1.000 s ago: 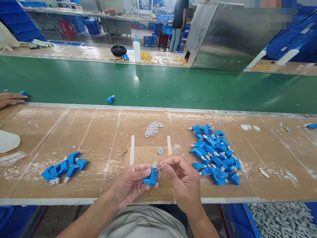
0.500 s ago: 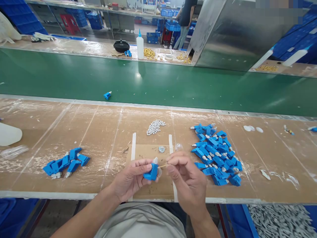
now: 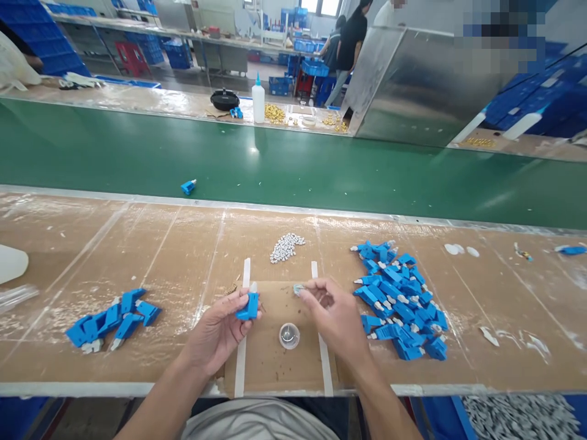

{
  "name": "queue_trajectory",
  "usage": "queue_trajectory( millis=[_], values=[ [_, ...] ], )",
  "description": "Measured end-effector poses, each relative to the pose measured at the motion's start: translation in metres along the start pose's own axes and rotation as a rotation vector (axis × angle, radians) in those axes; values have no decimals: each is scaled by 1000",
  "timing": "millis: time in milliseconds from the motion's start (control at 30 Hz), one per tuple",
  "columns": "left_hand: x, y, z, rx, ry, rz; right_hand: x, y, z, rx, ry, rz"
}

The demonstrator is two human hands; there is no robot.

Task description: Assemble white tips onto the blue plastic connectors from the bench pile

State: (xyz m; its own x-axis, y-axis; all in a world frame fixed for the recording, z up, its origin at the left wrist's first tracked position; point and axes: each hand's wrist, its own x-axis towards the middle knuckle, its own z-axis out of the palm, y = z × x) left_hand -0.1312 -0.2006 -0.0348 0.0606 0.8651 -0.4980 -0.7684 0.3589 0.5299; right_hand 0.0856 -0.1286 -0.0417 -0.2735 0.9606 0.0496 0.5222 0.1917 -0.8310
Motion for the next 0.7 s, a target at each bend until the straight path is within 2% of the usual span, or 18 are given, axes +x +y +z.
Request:
queue_trajectory(
  millis=[67, 133, 233, 500, 700],
  values=[
    [3, -1, -2, -3, 24, 4, 35, 1, 2, -180, -18, -72],
    [4, -1, -3, 6, 25, -7, 65, 3, 8, -260, -35, -114],
    [3, -1, -5, 14, 17, -30, 92, 8, 19, -351, -43, -147],
    [9, -6, -14, -38, -16, -45, 105, 15, 31, -629, -54, -174],
    [4, -27, -4, 32, -34, 19, 104, 12, 29, -740, -143, -179]
  ],
)
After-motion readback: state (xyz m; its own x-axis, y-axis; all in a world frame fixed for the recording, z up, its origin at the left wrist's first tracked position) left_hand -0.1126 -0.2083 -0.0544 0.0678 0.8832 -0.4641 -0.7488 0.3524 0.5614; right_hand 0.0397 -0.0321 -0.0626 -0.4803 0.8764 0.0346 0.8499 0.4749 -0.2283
